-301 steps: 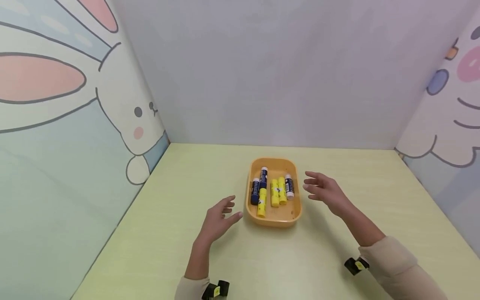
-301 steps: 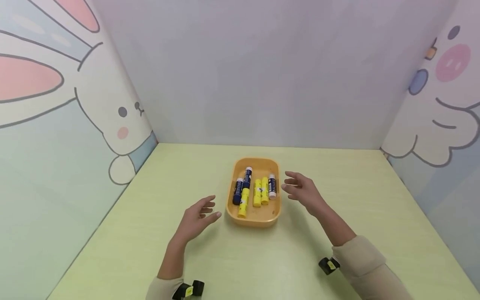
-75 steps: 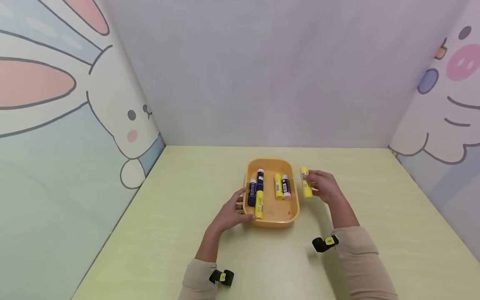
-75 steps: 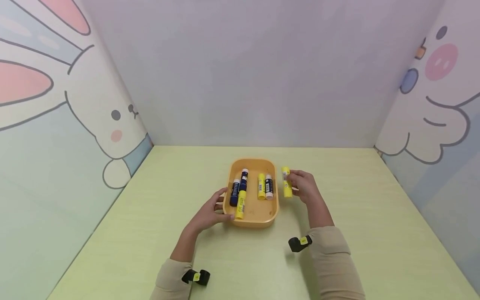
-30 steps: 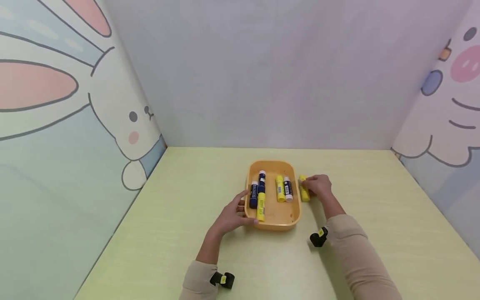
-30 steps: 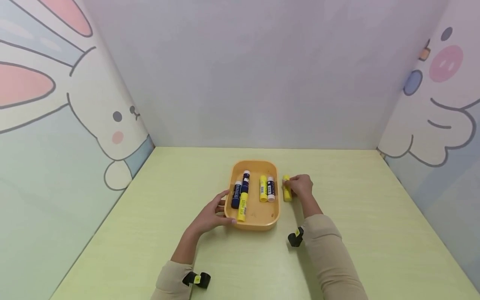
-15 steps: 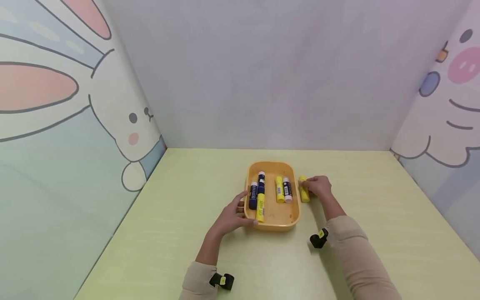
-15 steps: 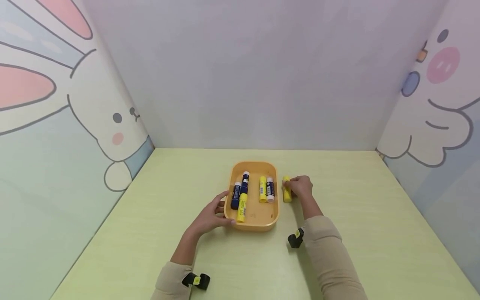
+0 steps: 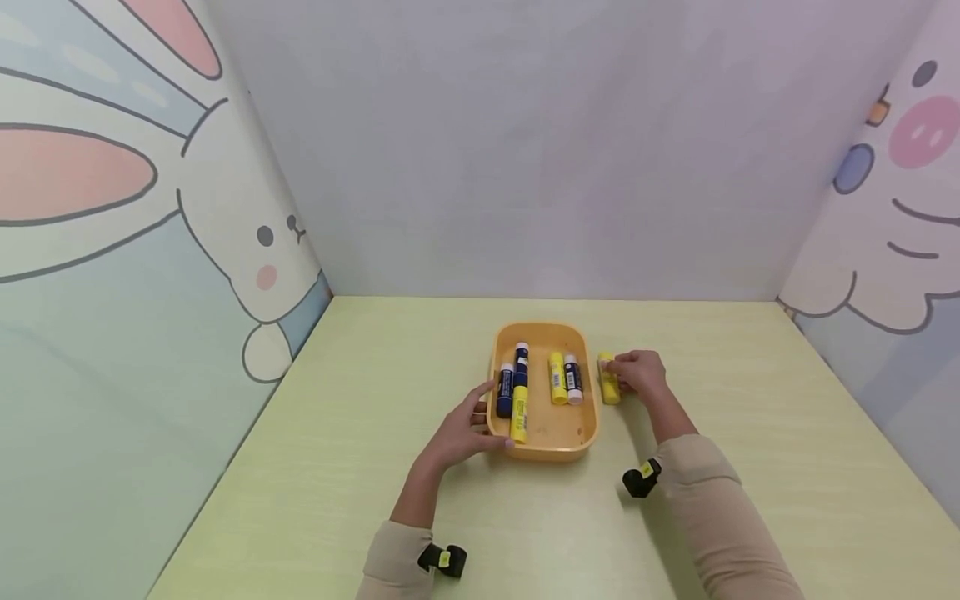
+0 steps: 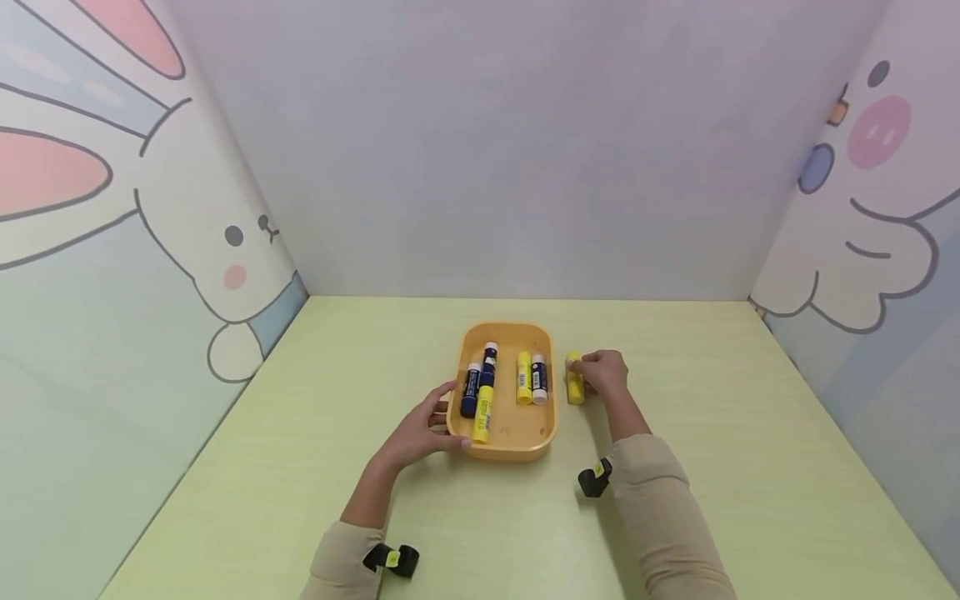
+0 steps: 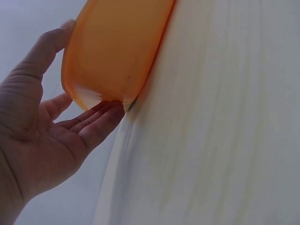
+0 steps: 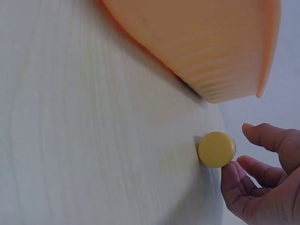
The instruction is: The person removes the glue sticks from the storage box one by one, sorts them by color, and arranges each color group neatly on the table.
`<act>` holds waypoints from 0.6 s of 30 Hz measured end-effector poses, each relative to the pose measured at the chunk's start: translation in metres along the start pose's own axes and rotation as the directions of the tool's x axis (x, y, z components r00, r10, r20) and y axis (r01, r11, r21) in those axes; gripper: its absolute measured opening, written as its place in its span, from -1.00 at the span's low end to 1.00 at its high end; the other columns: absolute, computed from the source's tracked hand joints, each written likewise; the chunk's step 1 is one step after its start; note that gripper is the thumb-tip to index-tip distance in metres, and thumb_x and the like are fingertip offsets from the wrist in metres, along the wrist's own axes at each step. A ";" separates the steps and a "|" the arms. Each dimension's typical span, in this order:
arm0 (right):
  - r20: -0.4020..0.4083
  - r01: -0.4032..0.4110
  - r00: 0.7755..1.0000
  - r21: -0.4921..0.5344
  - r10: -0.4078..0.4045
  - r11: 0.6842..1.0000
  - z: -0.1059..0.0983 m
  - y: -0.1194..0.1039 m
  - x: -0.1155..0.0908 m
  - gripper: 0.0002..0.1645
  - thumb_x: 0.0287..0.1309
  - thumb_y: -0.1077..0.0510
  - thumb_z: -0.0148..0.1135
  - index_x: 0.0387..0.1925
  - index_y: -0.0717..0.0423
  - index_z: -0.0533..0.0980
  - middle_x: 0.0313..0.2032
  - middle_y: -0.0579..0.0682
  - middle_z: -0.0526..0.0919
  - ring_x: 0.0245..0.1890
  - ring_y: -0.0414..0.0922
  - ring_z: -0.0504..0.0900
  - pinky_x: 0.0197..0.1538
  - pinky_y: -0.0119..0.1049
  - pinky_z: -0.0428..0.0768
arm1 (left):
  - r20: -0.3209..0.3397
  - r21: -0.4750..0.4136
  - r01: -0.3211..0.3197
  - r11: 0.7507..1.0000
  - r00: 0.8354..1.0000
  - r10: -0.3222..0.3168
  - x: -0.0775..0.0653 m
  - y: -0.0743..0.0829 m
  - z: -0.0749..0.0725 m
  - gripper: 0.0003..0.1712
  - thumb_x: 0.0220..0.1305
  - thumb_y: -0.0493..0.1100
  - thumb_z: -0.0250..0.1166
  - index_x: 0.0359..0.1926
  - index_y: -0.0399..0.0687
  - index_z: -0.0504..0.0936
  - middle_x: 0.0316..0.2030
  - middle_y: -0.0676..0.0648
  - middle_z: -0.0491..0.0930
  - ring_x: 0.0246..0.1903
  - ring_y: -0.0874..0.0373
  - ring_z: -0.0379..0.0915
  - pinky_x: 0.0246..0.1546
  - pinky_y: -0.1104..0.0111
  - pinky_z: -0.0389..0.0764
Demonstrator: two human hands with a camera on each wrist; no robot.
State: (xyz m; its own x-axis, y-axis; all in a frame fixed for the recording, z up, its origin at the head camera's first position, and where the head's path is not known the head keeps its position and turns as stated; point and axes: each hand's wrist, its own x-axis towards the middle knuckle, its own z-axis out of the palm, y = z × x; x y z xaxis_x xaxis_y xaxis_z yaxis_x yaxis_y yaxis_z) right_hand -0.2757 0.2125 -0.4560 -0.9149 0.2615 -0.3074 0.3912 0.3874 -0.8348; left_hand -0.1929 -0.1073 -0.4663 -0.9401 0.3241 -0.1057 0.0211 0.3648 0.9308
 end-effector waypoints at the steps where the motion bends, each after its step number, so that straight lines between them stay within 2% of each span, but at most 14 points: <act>1: 0.001 -0.003 1.000 0.001 0.003 1.000 -0.001 -0.001 0.000 -0.37 0.12 0.07 0.28 0.11 0.40 0.38 -0.11 0.22 0.47 -0.30 -0.04 0.51 -0.24 -0.27 0.59 | 0.000 0.001 0.003 1.000 1.000 -0.003 0.000 0.000 0.000 0.12 -0.17 -0.05 0.56 0.40 0.23 0.11 0.06 -0.15 0.39 -0.02 -0.02 0.41 -0.06 0.14 0.48; 10: 0.002 0.005 1.000 0.011 -0.005 1.000 -0.006 -0.004 -0.002 -0.36 0.10 0.06 0.30 0.12 0.37 0.37 -0.13 0.20 0.47 -0.34 -0.10 0.49 -0.29 -0.33 0.59 | 0.001 -0.014 -0.013 1.000 1.000 0.013 0.001 0.001 -0.001 0.14 -0.18 -0.04 0.56 0.40 0.19 0.11 0.06 -0.18 0.39 -0.02 -0.03 0.42 -0.06 0.13 0.48; 18: 0.024 0.056 0.998 0.019 -0.057 0.998 -0.007 -0.003 -0.009 -0.35 0.11 0.09 0.30 0.13 0.41 0.36 -0.17 0.19 0.49 -0.37 -0.12 0.49 -0.29 -0.32 0.59 | 0.004 -0.010 -0.023 1.000 1.000 0.023 0.001 -0.003 0.000 0.13 -0.17 -0.08 0.56 0.40 0.20 0.11 0.05 -0.21 0.40 -0.02 -0.03 0.43 -0.06 0.13 0.47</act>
State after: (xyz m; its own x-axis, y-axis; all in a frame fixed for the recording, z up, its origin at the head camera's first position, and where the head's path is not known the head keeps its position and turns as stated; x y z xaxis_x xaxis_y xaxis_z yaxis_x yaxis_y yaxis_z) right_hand -0.2685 0.2152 -0.4474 -0.9378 0.2175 -0.2707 0.3373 0.3850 -0.8591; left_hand -0.1936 -0.1085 -0.4686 -0.9380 0.3360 -0.0859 0.0391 0.3486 0.9365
